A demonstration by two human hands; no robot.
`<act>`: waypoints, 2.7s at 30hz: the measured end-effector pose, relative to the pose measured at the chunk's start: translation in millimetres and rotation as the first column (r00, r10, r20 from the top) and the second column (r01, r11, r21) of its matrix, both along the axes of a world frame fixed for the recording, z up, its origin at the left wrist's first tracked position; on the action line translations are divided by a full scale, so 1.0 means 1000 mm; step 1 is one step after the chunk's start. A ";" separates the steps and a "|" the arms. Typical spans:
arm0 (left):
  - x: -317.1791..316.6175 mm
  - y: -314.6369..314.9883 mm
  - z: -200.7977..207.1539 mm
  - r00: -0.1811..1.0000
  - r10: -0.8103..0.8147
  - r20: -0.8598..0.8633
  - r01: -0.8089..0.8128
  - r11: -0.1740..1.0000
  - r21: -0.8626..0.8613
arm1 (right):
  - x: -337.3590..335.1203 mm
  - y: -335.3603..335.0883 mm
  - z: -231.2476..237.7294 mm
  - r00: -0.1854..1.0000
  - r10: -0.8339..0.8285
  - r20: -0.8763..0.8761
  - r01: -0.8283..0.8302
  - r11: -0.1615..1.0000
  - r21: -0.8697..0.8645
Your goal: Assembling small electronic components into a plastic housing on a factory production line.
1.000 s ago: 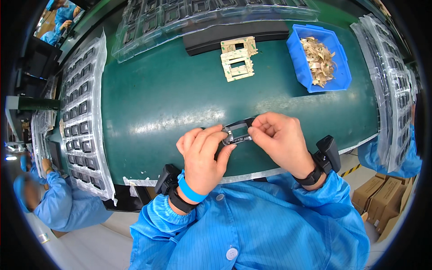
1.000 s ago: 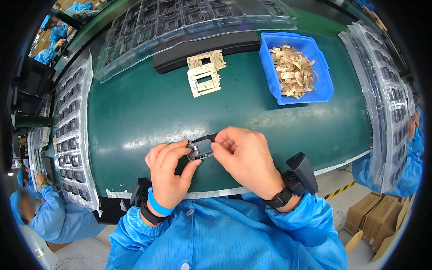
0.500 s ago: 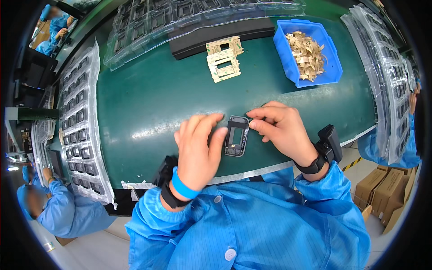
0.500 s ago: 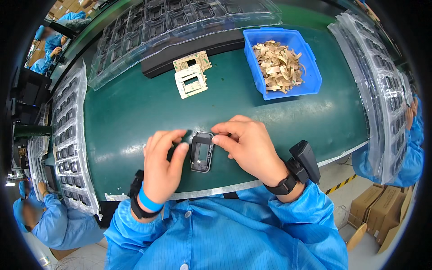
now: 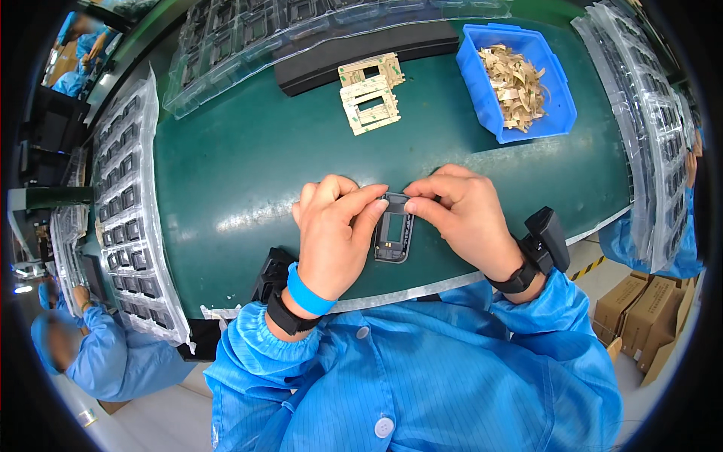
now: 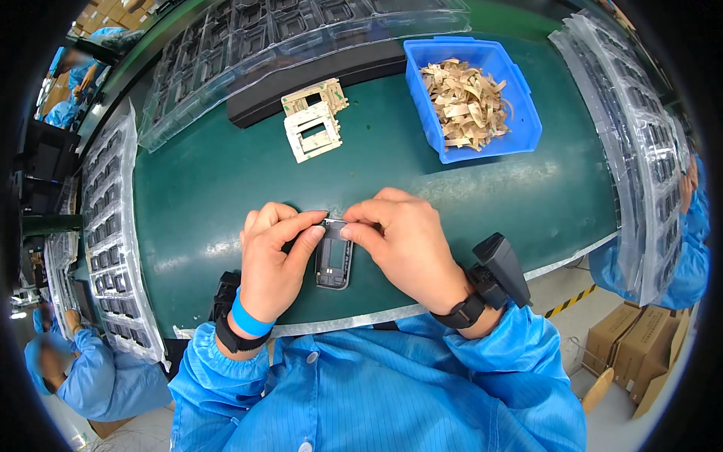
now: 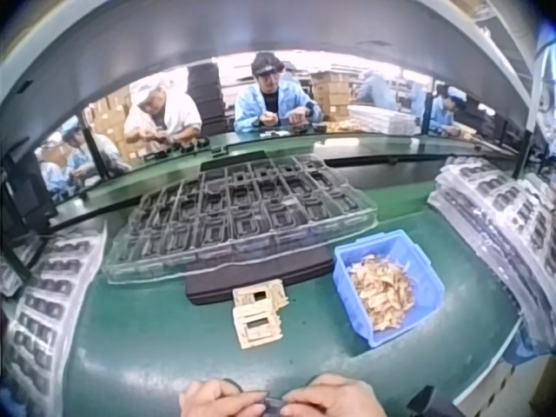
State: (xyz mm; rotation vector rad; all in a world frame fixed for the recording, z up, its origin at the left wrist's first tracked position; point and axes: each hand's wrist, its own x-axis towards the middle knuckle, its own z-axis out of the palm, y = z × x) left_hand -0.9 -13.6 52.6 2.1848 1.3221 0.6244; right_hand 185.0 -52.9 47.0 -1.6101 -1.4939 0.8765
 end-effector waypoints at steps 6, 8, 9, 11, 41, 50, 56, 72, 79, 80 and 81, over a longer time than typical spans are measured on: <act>0.001 0.000 -0.005 1.000 0.013 0.014 -0.013 0.999 0.037 | -0.007 0.002 0.004 0.998 -0.021 0.066 0.022 1.000 -0.013; 0.001 0.000 -0.005 1.000 0.012 0.016 -0.013 0.999 0.045 | -0.008 0.002 0.004 0.997 -0.022 0.073 0.024 0.999 -0.021; 0.001 0.000 -0.004 1.000 0.009 0.011 -0.010 0.999 0.052 | -0.009 0.002 0.004 0.996 -0.029 0.081 0.030 0.999 -0.011; 0.002 0.001 -0.005 1.000 0.008 0.006 -0.008 0.998 0.057 | -0.011 0.003 0.004 0.996 -0.033 0.089 0.033 0.999 -0.003; -0.021 -0.053 -0.016 0.992 -0.050 -0.116 0.094 0.906 0.413 | -0.015 -0.030 0.008 0.933 0.086 0.349 -0.170 0.961 0.220; -0.019 -0.055 -0.019 0.993 -0.020 -0.113 0.068 0.893 0.444 | -0.017 -0.032 0.004 0.836 0.140 0.530 -0.306 0.921 0.240; -0.020 -0.055 -0.020 0.992 -0.023 -0.121 0.076 0.886 0.457 | -0.018 -0.012 0.014 0.896 0.241 0.373 -0.331 0.923 0.198; -0.020 -0.056 -0.019 0.994 -0.050 -0.100 0.089 0.894 0.439 | -0.034 0.053 0.030 0.510 0.581 0.635 -0.771 0.636 0.037; -0.020 -0.055 -0.020 0.994 -0.049 -0.098 0.088 0.893 0.442 | -0.033 0.053 0.029 0.508 0.592 0.626 -0.788 0.613 0.059; -0.020 -0.055 -0.020 0.994 -0.050 -0.098 0.088 0.892 0.443 | -0.033 0.053 0.028 0.524 0.587 0.618 -0.789 0.607 0.092; -0.020 -0.056 -0.019 0.994 -0.051 -0.102 0.090 0.894 0.439 | -0.033 0.054 0.029 0.524 0.587 0.618 -0.789 0.607 0.093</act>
